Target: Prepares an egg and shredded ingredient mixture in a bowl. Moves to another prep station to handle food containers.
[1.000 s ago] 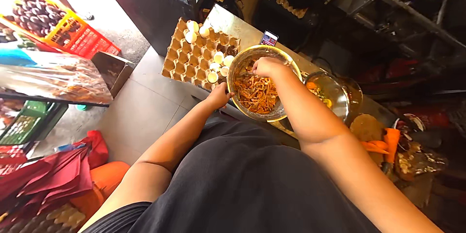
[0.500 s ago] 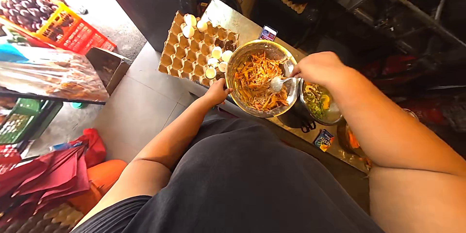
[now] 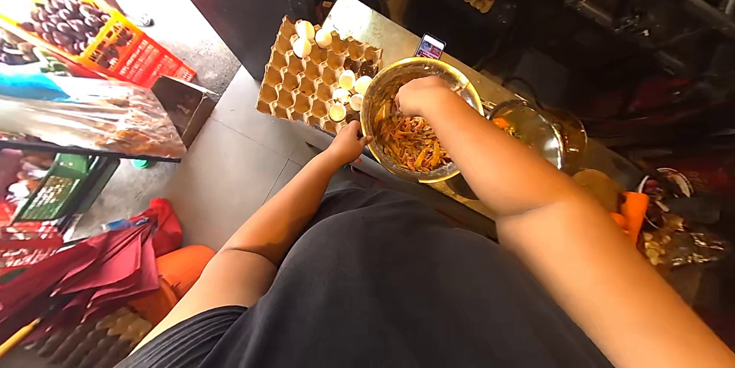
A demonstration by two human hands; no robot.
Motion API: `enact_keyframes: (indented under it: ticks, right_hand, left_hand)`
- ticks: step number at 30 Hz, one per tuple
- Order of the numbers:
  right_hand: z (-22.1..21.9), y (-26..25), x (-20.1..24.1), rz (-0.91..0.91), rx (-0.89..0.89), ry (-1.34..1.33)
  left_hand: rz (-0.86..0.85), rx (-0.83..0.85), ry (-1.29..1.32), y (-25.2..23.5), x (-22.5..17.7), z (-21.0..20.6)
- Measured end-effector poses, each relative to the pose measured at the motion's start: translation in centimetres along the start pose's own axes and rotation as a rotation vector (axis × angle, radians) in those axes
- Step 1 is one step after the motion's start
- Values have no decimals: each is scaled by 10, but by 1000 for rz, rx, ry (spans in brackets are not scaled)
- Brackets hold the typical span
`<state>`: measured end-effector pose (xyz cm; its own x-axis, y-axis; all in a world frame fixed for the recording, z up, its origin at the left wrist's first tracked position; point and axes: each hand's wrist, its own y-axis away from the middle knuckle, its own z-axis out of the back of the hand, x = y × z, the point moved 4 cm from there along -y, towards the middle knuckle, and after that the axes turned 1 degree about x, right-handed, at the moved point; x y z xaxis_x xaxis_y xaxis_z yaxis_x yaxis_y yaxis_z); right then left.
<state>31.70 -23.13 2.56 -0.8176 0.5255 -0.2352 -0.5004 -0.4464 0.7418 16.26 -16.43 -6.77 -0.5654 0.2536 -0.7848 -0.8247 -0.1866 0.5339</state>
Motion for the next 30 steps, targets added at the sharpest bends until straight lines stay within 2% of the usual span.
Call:
enact_keyframes:
  ticks: [3,6,9,11,13,14,15,16,17,19,21,24,27,30]
  right_hand:
    - [-13,21,33,50,150,161]
    - [-36,31,50,86,199,333]
    - [-29,64,38,62,142,377]
    - [-3,118,20,24,53,318]
    - [29,166,-8,47,161,223]
    - [25,160,-37,98,68,173]
    - [-7,133,-74,181,-413,92]
    - [-21,110,-104,164,-479,91]
    - [-26,101,-123,116,-428,77]
    - [-32,110,-140,49,-389,-23]
    - [-41,133,-127,7,-407,-145]
    - [-73,145,-65,7,-369,-241]
    - [-113,123,-9,20,-226,-293]
    - [-146,100,-4,-15,-161,-273]
  left_hand:
    - [-23,-2,9,0,0,0]
    - [-21,-6,10,0,-1,1]
    - [-35,-6,8,-1,2,2]
    - [-46,0,1,-2,2,2]
    - [-45,7,2,-1,1,2]
    - [-41,6,1,0,0,2]
    - [-36,7,-3,0,0,3]
    - [-34,7,-6,0,-1,3]
    - [-37,6,-9,0,-1,3]
    - [-27,11,-11,0,-3,3]
    - [-8,15,-9,0,-3,3]
    - [3,20,1,-1,-1,2]
    - [11,28,-4,-3,-1,1]
    - [6,24,-72,-5,1,3]
